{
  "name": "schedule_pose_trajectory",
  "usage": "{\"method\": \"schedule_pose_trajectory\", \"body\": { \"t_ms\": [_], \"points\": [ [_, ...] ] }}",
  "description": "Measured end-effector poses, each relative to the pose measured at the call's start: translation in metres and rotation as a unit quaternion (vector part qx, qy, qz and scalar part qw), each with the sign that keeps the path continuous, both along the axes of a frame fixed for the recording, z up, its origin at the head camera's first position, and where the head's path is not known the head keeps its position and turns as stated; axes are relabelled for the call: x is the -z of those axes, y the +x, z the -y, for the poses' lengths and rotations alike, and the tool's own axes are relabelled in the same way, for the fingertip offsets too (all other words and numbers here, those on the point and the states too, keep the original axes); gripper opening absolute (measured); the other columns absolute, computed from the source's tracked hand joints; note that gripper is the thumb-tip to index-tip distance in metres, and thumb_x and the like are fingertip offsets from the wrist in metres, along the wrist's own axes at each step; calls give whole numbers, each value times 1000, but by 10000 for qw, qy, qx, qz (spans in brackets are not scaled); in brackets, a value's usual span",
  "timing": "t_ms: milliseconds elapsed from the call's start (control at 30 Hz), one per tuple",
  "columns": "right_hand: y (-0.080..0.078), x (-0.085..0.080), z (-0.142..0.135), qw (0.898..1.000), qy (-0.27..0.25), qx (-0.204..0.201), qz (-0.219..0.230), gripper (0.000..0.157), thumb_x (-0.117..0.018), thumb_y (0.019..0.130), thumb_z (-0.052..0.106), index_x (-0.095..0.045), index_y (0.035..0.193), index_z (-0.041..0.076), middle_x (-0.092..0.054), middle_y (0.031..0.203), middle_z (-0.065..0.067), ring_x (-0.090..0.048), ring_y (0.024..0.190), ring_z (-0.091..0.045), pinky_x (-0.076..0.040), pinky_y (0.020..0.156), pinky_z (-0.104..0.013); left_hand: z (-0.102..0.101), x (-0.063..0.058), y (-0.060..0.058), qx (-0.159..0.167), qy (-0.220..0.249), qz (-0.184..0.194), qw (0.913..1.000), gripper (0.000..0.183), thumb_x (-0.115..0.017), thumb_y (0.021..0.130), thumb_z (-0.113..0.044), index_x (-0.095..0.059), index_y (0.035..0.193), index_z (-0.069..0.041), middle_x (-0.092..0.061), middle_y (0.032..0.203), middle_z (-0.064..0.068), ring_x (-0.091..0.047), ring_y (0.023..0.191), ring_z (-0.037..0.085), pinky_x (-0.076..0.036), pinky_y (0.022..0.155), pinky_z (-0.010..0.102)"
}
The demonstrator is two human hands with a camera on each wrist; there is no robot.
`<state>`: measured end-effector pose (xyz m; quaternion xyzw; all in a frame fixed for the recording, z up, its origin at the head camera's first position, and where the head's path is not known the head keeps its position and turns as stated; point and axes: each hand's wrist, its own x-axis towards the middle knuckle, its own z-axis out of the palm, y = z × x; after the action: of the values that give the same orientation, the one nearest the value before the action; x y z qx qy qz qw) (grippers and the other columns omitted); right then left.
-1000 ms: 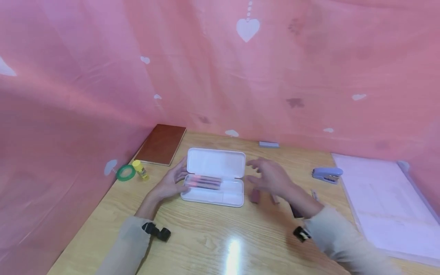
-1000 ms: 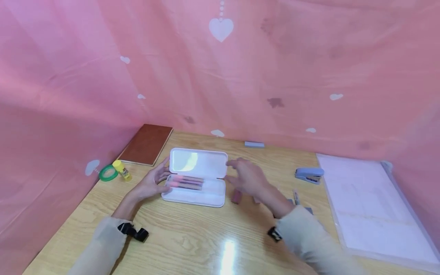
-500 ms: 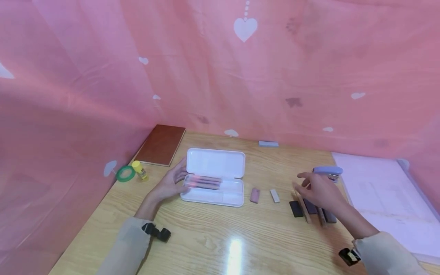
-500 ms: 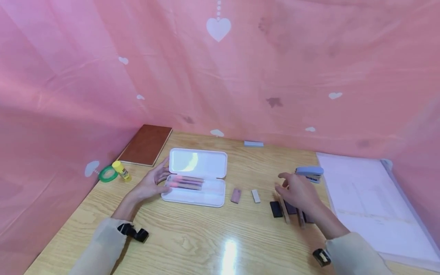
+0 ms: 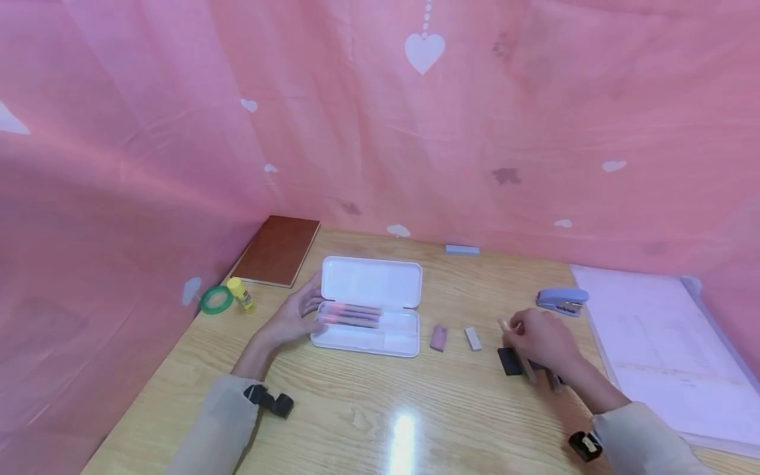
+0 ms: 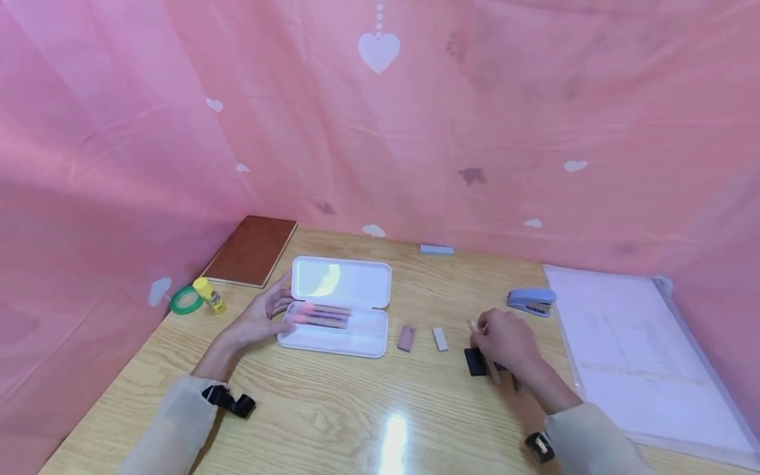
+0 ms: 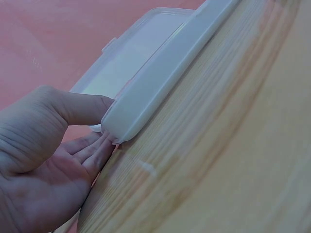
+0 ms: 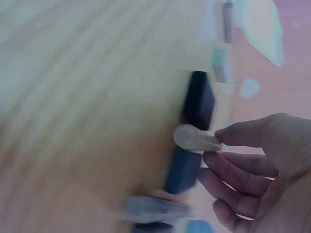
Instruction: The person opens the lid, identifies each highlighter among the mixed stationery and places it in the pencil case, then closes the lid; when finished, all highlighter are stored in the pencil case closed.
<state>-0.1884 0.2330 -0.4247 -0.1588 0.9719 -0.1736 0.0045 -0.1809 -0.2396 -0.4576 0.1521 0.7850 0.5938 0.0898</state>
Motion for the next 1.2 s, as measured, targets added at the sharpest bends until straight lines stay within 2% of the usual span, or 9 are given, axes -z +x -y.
{"method": "schedule_pose_trajectory", "body": {
  "t_ms": [167,300,400,567,733,867,1000,1100,1200],
  "points": [
    [-3,-25,2,9992,-301,-243,-115,25,-65,84,14,-67,100,-5,-67,72,-9,-55,53,-9,-46,45,-27,5,16,-9,-31,4,-34,10000,104,-71,77,4,-8,151,-32,-30,151,9,-38,133,32,-27,113,49],
    [-8,-45,10,9986,-347,-328,-241,25,-65,86,14,-67,103,-4,-67,74,-8,-60,59,-12,-47,46,-27,6,14,-9,-64,34,-118,9999,103,-73,77,1,-10,151,-34,-32,151,8,-38,133,32,-28,112,49],
    [-13,-54,22,9984,-360,-391,-172,27,-64,87,15,-67,106,-3,-68,77,-8,-62,64,-14,-47,48,-26,6,16,-9,-76,36,-134,9999,103,-73,77,0,-11,151,-35,-33,150,7,-38,133,31,-29,112,49],
    [-25,-62,58,9968,-362,-706,-55,26,-63,89,17,-68,108,0,-68,81,-7,-63,69,-16,-49,51,-27,7,19,-8,-217,-93,-49,9997,102,-75,76,-3,-13,150,-39,-38,147,6,-39,133,28,-30,111,48],
    [-40,-72,109,9884,-503,-1428,-144,21,-64,88,14,-70,103,2,-70,84,-8,-65,75,-19,-54,59,-32,6,20,-8,-270,-119,-48,9996,103,-74,76,-1,-12,150,-37,-36,148,5,-40,132,28,-31,112,46],
    [-48,-73,156,9788,-463,-1974,-286,18,-66,85,12,-72,100,5,-71,86,-6,-65,76,-17,-54,64,-31,5,16,-5,-270,-149,-10,9995,104,-73,77,2,-9,152,-32,-34,149,9,-40,132,31,-30,112,47],
    [-50,-64,198,9721,-285,-2321,-209,17,-68,83,11,-73,99,9,-71,86,-3,-64,73,-12,-52,62,-27,-1,2,-1,-277,-198,178,9993,102,-72,78,1,-8,153,-27,-34,149,10,-39,133,31,-31,111,47],
    [-48,-54,221,9694,-183,-2448,-80,16,-68,83,10,-74,98,11,-71,87,-2,-61,73,-12,-52,63,-27,-7,-5,2,-322,-227,350,9986,101,-72,78,-1,-9,152,-29,-34,149,8,-39,133,29,-33,110,46],
    [-45,-45,236,9698,-65,-2437,-33,17,-67,83,9,-75,98,13,-71,90,-1,-60,76,-13,-52,65,-29,-10,-1,-1,-266,-229,382,9987,102,-73,78,-2,-9,152,-33,-37,147,8,-40,132,27,-34,110,45]
  ]
}}
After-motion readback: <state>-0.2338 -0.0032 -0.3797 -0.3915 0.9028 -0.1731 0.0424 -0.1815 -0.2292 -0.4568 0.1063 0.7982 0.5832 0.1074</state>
